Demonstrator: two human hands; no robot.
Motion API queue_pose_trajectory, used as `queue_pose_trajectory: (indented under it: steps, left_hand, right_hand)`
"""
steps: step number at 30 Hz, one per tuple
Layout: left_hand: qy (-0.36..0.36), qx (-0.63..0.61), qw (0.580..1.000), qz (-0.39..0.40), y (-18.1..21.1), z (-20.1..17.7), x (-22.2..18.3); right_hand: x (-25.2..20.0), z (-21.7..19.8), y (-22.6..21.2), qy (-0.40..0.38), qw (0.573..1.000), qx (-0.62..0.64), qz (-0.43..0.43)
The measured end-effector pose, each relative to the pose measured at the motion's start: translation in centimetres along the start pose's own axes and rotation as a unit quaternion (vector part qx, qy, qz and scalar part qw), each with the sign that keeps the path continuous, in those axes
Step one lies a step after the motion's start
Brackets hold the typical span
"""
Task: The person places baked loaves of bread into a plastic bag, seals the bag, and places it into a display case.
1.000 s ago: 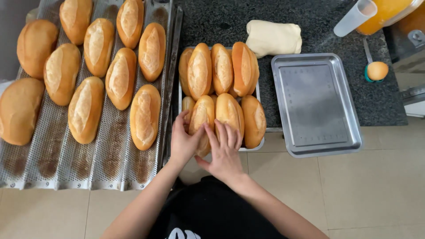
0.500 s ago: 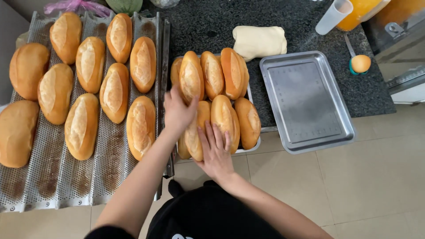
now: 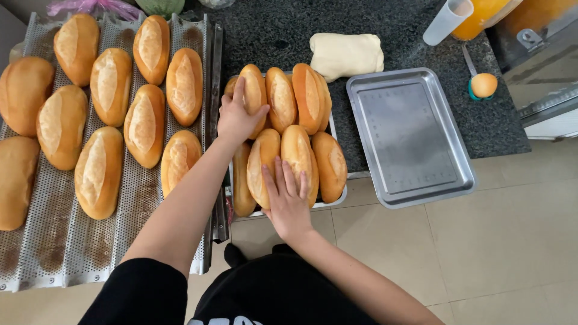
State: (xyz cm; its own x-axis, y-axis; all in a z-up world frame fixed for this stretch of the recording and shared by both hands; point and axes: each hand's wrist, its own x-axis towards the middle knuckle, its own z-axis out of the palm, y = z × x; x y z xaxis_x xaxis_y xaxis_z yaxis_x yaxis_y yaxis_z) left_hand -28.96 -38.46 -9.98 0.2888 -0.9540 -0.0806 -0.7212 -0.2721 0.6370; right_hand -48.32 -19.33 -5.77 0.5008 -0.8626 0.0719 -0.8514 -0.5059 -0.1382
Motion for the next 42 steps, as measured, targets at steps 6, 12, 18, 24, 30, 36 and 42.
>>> queue_pose_trajectory:
  steps: [6,12,18,24,30,36,42]
  left_hand:
    - [0.003,-0.041,0.999,-0.024,1.0,0.1,-3.3]
    - [0.016,-0.038,0.997,-0.066,3.5,-0.9,-12.2]
    - [0.053,-0.114,0.99,-0.057,3.9,-1.1,-16.1]
    - [0.125,-0.046,0.991,-0.01,3.0,0.6,-15.8]
    - [0.11,-0.103,0.988,0.015,1.5,0.9,-16.5]
    - [0.212,-0.101,0.955,0.183,3.4,-9.1,-20.5]
    - [0.414,-0.024,0.909,0.032,-4.6,-18.7,-19.6]
  right_hand:
    - [-0.3,-0.6,1.2,0.154,0.97,0.185,-0.02]
    - [0.7,0.2,2.5,0.234,0.918,0.303,0.103]
    - [0.8,1.4,2.1,0.253,0.922,0.284,0.078]
    - [1.0,1.6,1.3,0.203,0.953,0.192,0.114]
    - [1.2,2.5,1.5,0.194,0.968,0.113,0.11]
    - [0.9,-0.8,0.5,0.199,0.953,0.199,0.113]
    - [1.5,-1.6,-1.3,0.24,0.945,0.216,0.062]
